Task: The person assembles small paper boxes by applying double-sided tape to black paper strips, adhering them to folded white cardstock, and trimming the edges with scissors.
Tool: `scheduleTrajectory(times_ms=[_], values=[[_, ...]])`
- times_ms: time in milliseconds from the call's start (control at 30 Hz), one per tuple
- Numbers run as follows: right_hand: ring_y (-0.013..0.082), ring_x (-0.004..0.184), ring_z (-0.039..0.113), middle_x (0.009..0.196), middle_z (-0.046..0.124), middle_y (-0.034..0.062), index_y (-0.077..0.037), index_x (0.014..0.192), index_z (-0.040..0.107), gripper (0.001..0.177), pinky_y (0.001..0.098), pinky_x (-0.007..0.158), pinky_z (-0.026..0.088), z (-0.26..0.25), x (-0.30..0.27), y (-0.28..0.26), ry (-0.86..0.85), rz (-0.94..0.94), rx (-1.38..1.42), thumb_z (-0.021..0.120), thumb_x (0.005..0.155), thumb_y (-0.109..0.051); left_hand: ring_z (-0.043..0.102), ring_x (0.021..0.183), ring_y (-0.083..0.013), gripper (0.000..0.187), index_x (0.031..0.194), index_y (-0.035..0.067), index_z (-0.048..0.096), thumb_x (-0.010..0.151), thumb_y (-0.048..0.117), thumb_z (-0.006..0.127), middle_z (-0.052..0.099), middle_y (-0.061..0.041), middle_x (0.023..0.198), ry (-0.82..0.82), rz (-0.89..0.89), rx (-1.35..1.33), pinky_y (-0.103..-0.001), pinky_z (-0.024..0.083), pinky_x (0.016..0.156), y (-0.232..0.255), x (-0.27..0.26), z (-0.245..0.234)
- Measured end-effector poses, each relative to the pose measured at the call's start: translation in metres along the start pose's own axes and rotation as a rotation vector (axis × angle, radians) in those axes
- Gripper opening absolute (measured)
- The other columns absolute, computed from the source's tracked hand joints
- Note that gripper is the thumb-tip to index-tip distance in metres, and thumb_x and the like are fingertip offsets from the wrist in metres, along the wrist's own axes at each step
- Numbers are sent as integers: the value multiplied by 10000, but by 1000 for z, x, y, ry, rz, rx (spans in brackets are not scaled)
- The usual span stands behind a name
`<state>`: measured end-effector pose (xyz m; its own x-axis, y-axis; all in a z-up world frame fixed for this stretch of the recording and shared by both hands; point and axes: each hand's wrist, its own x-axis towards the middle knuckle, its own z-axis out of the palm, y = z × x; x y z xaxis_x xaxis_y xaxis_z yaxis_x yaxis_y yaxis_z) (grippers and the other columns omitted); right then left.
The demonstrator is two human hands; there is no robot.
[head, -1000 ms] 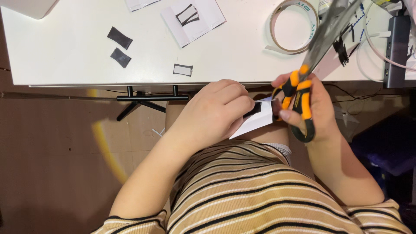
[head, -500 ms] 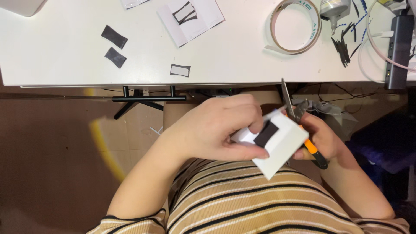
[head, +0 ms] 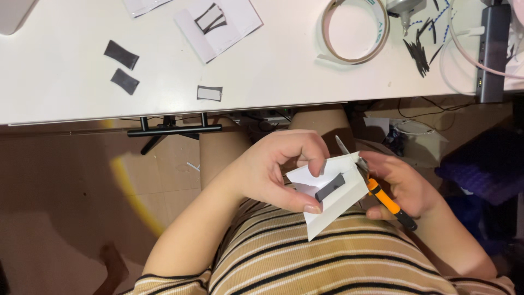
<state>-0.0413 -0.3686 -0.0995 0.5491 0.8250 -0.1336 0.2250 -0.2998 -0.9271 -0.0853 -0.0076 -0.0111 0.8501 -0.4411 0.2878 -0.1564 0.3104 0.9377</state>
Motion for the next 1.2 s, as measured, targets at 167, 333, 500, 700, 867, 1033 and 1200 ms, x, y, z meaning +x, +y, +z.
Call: scheduleTrajectory(times_ms=[167, 333, 500, 700, 867, 1033, 1200], values=[[294, 1359, 598, 1535, 539, 154, -127, 1410, 591, 965, 433, 1132, 463, -2, -17, 18, 11, -44, -132, 881, 605, -573, 523, 816, -139, 346, 992, 187, 563, 823, 352, 816, 568, 19, 953, 3, 1, 111, -260, 401, 706, 6, 5, 1], [259, 1127, 675, 1297, 639, 118, -132, 1203, 669, 677, 392, 963, 525, -2, 10, -25, 9, -72, -10, 834, 695, -549, 510, 801, -136, 349, 990, 182, 562, 826, 374, 803, 571, 18, 953, 22, 0, 128, -262, 389, 697, 8, 9, 5], [157, 772, 623, 909, 632, 17, -141, 922, 710, 444, 299, 707, 507, 0, 18, -42, 23, -45, 60, 810, 730, -529, 529, 816, -147, 350, 994, 177, 555, 833, 376, 794, 569, 15, 955, 33, 1, 120, -269, 426, 739, 10, 10, 9], [213, 956, 741, 1182, 709, 101, -121, 937, 735, 501, 341, 850, 546, 1, -3, -11, 66, -56, -21, 852, 666, -526, 506, 789, -146, 342, 996, 178, 559, 843, 385, 784, 570, 10, 945, 31, 2, 147, -271, 385, 700, 11, 11, 12], [211, 948, 740, 1127, 728, 92, -98, 1038, 747, 632, 336, 834, 550, 3, -6, -6, 109, -43, -53, 833, 647, -586, 526, 801, -154, 344, 1001, 174, 561, 840, 368, 796, 574, 7, 951, 26, 6, 150, -275, 408, 718, 10, 11, 13], [254, 1200, 711, 1378, 668, 162, -109, 1211, 710, 782, 375, 1003, 546, 6, -27, 28, 155, -19, -31, 908, 574, -519, 506, 786, -139, 340, 999, 180, 565, 840, 380, 790, 573, 15, 949, 30, -16, 153, -269, 382, 687, 11, 11, 14], [202, 1013, 735, 1206, 720, 109, -76, 1129, 727, 680, 342, 894, 550, 6, 3, -18, 127, -23, -4, 857, 641, -531, 488, 777, -128, 338, 1000, 186, 568, 843, 393, 785, 573, 25, 947, 34, -23, 158, -263, 369, 674, 11, 11, 14]])
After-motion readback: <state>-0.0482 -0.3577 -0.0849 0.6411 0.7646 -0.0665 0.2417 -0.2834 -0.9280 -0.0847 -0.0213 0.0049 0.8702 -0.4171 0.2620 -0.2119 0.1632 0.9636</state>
